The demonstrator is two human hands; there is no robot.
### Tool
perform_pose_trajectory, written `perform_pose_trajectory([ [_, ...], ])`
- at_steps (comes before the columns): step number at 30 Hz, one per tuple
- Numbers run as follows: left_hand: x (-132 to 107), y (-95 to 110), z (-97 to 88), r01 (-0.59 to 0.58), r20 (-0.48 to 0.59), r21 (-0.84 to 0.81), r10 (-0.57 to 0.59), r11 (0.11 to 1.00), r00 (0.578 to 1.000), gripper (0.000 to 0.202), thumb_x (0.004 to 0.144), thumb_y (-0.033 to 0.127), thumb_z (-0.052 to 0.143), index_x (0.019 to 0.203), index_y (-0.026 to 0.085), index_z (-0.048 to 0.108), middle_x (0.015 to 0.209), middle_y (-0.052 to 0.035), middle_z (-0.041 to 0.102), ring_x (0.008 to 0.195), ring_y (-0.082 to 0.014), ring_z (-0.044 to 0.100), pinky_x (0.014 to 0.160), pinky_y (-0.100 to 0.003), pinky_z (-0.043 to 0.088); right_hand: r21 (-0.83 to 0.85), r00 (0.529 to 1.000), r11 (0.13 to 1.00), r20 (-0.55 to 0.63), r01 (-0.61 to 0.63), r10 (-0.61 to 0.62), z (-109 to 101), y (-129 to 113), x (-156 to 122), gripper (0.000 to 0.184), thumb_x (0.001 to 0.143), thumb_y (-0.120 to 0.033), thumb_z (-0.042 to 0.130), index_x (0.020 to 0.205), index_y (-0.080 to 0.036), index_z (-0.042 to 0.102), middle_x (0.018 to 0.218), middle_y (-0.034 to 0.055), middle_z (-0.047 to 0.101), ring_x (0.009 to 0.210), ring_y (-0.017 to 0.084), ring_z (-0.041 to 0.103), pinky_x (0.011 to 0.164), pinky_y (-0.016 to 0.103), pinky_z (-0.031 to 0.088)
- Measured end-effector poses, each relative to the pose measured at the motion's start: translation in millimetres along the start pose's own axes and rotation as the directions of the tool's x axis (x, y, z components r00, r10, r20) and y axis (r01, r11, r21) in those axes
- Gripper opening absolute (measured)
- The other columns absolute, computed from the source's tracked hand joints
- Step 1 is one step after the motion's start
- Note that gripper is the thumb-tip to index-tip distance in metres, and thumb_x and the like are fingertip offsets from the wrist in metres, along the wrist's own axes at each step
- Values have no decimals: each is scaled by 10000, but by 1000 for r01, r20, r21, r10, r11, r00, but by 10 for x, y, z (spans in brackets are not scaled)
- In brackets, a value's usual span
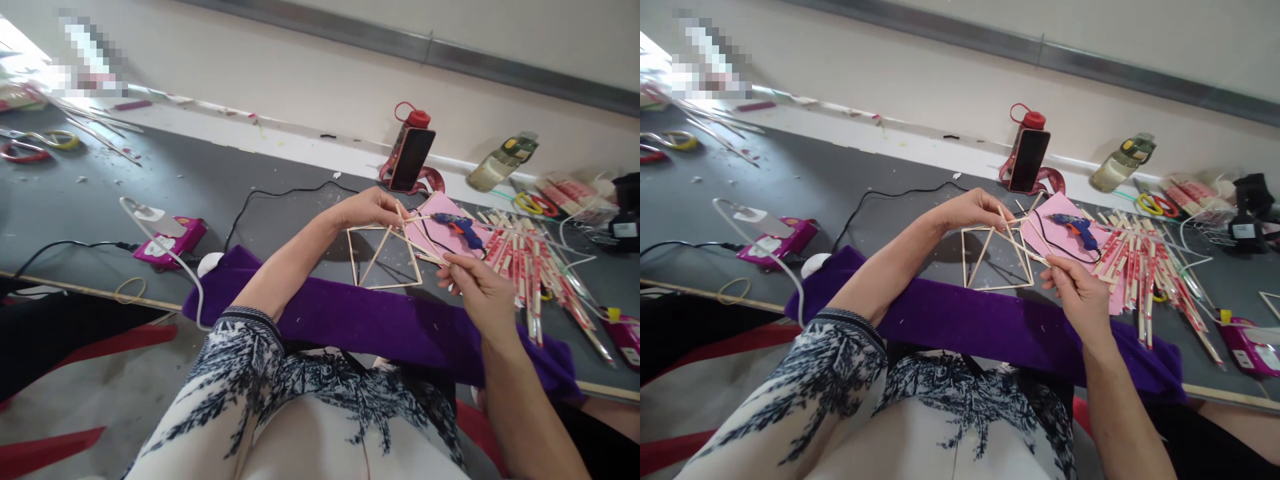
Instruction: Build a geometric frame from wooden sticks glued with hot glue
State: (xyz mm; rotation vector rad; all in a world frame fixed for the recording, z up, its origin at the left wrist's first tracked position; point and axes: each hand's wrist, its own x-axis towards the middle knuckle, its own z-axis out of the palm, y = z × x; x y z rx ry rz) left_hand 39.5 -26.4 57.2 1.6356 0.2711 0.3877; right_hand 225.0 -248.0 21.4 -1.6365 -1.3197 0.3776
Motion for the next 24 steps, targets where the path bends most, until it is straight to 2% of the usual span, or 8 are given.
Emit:
perform_pose_trajectory([
  [9, -12, 2, 5, -1, 5, -9, 1, 1000, 1000, 165, 717, 170, 738, 865, 104, 771, 878, -94, 743, 755, -109, 646, 776, -262, 511, 3, 1000, 1000, 6, -2, 2, -9, 7, 0, 251, 925, -328, 565, 1126, -233, 682, 813, 20, 718, 639, 128, 670, 510, 235, 503],
  [15, -27, 43, 22, -12, -5, -10, 12, 1000, 1000, 137, 707, 154, 740, 826, 92, 769, 914, -111, 743, 751, -110, 643, 768, -270, 511, 26, 1000, 1000, 13, -3, 3, 2, 15, 13, 241, 922, -325, 575, 1110, -226, 690, 817, 27, 723, 634, 123, 666, 510, 232, 499],
  [24, -20, 55, 21, 5, -16, 11, -5, 1000, 1000, 131, 710, 149, 733, 824, 97, 771, 849, -94, 741, 699, -92, 630, 715, -242, 499, 30, 1000, 1000, 27, -2, 1, -15, 17, 6, 232, 926, -306, 576, 1115, -234, 692, 816, 14, 719, 631, 108, 665, 515, 220, 489],
])
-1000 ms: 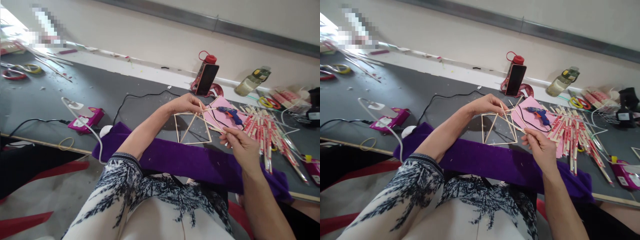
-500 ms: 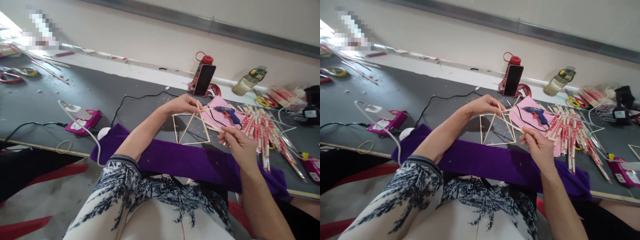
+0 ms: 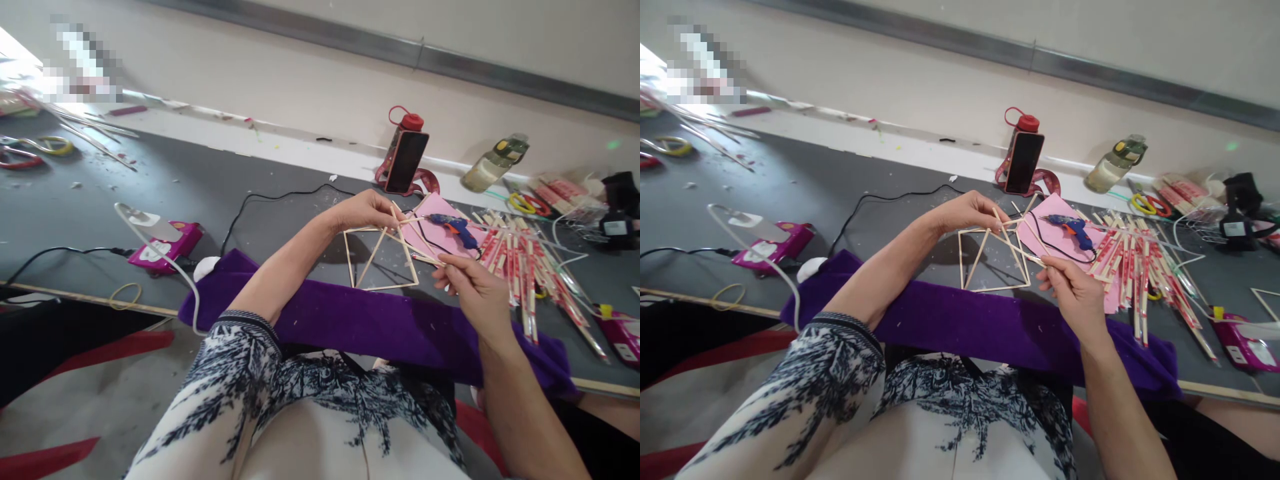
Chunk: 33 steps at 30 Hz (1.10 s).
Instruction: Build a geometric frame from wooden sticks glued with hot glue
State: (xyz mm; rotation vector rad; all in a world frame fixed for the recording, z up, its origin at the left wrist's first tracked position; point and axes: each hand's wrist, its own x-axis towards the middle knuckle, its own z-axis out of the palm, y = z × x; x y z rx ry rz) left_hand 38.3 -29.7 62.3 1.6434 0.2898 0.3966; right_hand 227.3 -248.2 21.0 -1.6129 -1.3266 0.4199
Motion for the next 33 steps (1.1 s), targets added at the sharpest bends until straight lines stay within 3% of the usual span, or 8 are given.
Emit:
perform_pose_trajectory([
  [13, -13, 25, 10, -1, 8, 5, 1, 1000, 1000, 143, 712, 171, 739, 831, 103, 778, 852, -100, 738, 703, -92, 618, 715, -243, 487, -2, 1000, 1000, 9, 11, -11, 26, -4, 8, 223, 931, -313, 572, 1102, -233, 692, 815, 11, 717, 627, 107, 662, 512, 220, 487],
  [22, -2, -5, -16, 24, -24, 97, -22, 995, 999, 172, 694, 187, 737, 845, 118, 784, 775, -77, 729, 662, -93, 596, 661, -231, 450, -13, 999, 999, 34, 34, -33, 45, 13, 16, 223, 940, -313, 558, 1105, -229, 681, 796, 4, 714, 624, 109, 659, 532, 226, 489],
  [33, -11, 2, -26, 29, -12, 109, -27, 994, 1000, 211, 692, 215, 732, 872, 118, 783, 843, -92, 742, 688, -102, 609, 663, -237, 445, -26, 997, 999, 64, 31, -30, 43, -11, 28, 236, 943, -320, 538, 1101, -214, 678, 804, 15, 715, 622, 122, 668, 520, 236, 488],
])
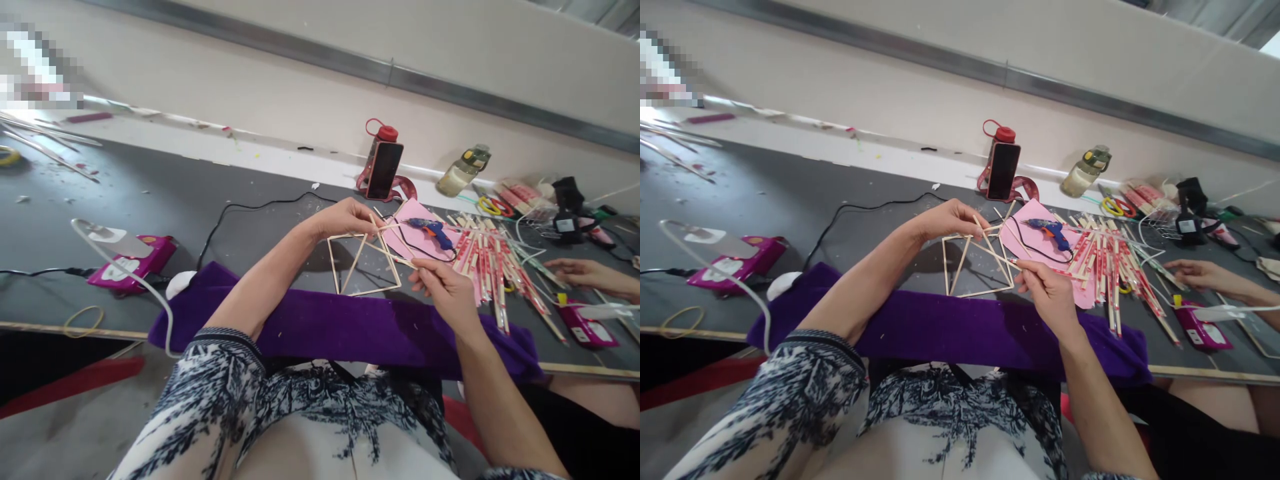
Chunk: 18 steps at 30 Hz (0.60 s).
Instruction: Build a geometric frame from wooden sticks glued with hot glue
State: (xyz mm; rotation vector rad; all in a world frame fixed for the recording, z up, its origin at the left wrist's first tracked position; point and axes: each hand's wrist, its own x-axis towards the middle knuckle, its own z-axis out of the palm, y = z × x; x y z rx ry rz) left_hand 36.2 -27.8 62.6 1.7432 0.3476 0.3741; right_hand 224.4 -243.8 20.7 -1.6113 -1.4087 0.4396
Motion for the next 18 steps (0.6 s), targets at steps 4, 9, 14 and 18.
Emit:
perform_pose_trajectory([
  [4, 4, -18, -5, 5, -6, 9, -5, 1000, 1000, 218, 689, 219, 736, 877, 119, 784, 817, -87, 736, 680, -98, 596, 651, -234, 437, 1, 1000, 1000, 4, 6, -6, 7, -1, -3, 241, 944, -322, 536, 1108, -215, 676, 808, 16, 718, 624, 122, 669, 521, 236, 485],
  [9, 5, -4, 1, -1, 7, -9, 1, 1000, 1000, 216, 696, 240, 740, 874, 125, 781, 848, -83, 742, 700, -98, 606, 668, -226, 447, 8, 1000, 1000, -9, -3, 3, 11, 0, -10, 250, 942, -334, 537, 1107, -210, 678, 810, 20, 717, 626, 123, 668, 520, 236, 486],
  [14, 5, 22, -16, -3, -1, 17, 3, 1000, 1000, 190, 705, 245, 733, 845, 126, 780, 839, -77, 747, 694, -97, 609, 665, -215, 450, 22, 1000, 1000, 11, 9, -9, 24, 8, 1, 258, 946, -333, 518, 1108, -204, 672, 814, 19, 711, 622, 117, 661, 536, 236, 493],
  [18, 22, 12, -37, 1, 5, 53, -1, 999, 1000, 193, 718, 259, 731, 862, 142, 781, 880, -79, 753, 720, -108, 628, 684, -219, 468, 30, 1000, 999, 15, 18, -18, 38, -1, 18, 263, 947, -326, 505, 1111, -195, 664, 805, 15, 709, 615, 115, 663, 556, 239, 507],
])
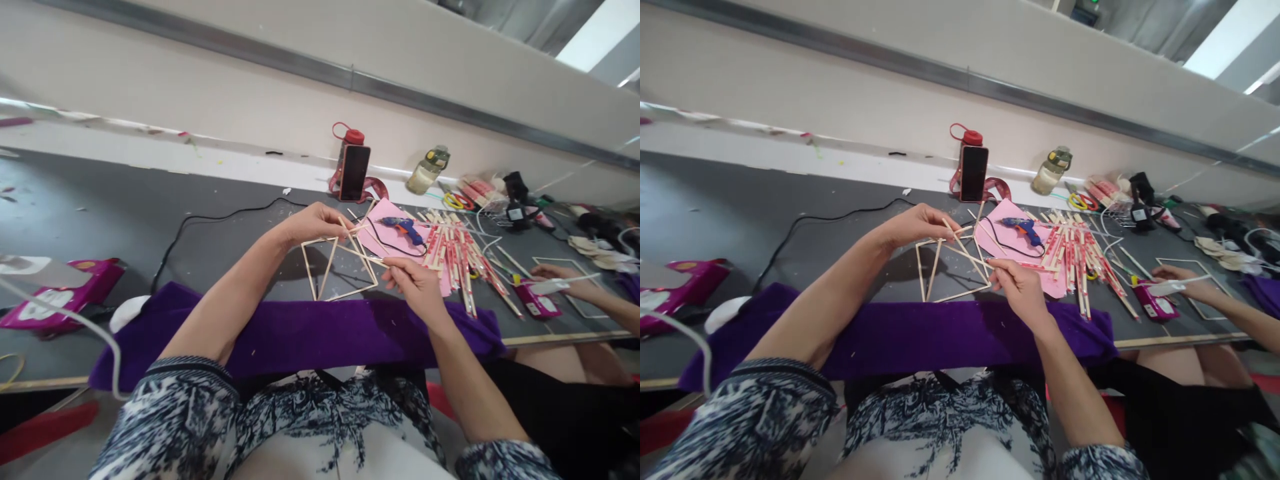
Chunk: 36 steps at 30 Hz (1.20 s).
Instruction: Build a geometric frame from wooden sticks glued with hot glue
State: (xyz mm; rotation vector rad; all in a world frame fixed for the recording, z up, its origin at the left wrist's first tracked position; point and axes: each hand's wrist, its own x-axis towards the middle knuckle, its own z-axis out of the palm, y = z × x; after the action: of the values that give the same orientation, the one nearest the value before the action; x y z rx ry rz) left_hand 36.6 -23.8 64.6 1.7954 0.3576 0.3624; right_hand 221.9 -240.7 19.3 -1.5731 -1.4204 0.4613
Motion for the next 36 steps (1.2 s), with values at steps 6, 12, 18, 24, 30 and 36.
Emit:
perform_pose_trajectory([
  [6, 1, 29, 22, 2, -29, -26, -3, 1000, 1000, 203, 713, 280, 750, 875, 165, 790, 812, -71, 754, 748, -121, 650, 747, -238, 489, -1, 1000, 1000, 1, -4, 4, 2, -26, 13, 260, 941, -324, 503, 1098, -194, 663, 793, 15, 712, 609, 119, 665, 557, 241, 514],
  [12, -27, 41, 39, -4, -18, -37, 3, 999, 1000, 199, 693, 244, 758, 850, 124, 784, 853, -90, 753, 723, -114, 626, 703, -237, 478, -12, 1000, 1000, -1, -9, 9, -14, 7, -30, 267, 942, -339, 513, 1109, -203, 670, 809, 19, 709, 628, 123, 664, 558, 242, 516],
  [18, -46, 19, 50, -8, -26, -35, 7, 999, 1000, 191, 704, 231, 735, 852, 124, 786, 824, -85, 743, 683, -97, 599, 656, -219, 457, -7, 1000, 1000, 8, -17, 17, -13, 42, -45, 263, 946, -339, 527, 1126, -219, 675, 825, 18, 710, 634, 123, 664, 534, 238, 492],
  [24, -31, -26, 46, 0, -19, -45, -1, 999, 1000, 211, 706, 236, 732, 887, 140, 785, 824, -76, 740, 685, -97, 600, 668, -228, 462, -13, 1000, 1000, -6, -21, 20, -25, 57, -48, 250, 944, -337, 539, 1118, -226, 681, 820, 18, 712, 627, 122, 658, 528, 240, 495],
  [30, -25, -31, 46, -2, 0, -80, 2, 997, 1000, 216, 718, 225, 728, 890, 104, 775, 827, -99, 735, 689, -100, 615, 692, -244, 474, -8, 999, 1000, -37, -21, 20, -28, 49, -45, 246, 939, -338, 551, 1112, -223, 684, 819, 21, 720, 629, 125, 669, 525, 238, 503],
  [36, -35, -23, 50, 16, -12, -75, -17, 997, 1000, 216, 724, 217, 727, 907, 112, 774, 798, -82, 734, 718, -105, 638, 733, -244, 490, 10, 999, 1000, -36, -8, 9, -9, 26, -18, 256, 944, -341, 540, 1116, -216, 682, 814, 25, 716, 634, 128, 665, 524, 242, 497],
])
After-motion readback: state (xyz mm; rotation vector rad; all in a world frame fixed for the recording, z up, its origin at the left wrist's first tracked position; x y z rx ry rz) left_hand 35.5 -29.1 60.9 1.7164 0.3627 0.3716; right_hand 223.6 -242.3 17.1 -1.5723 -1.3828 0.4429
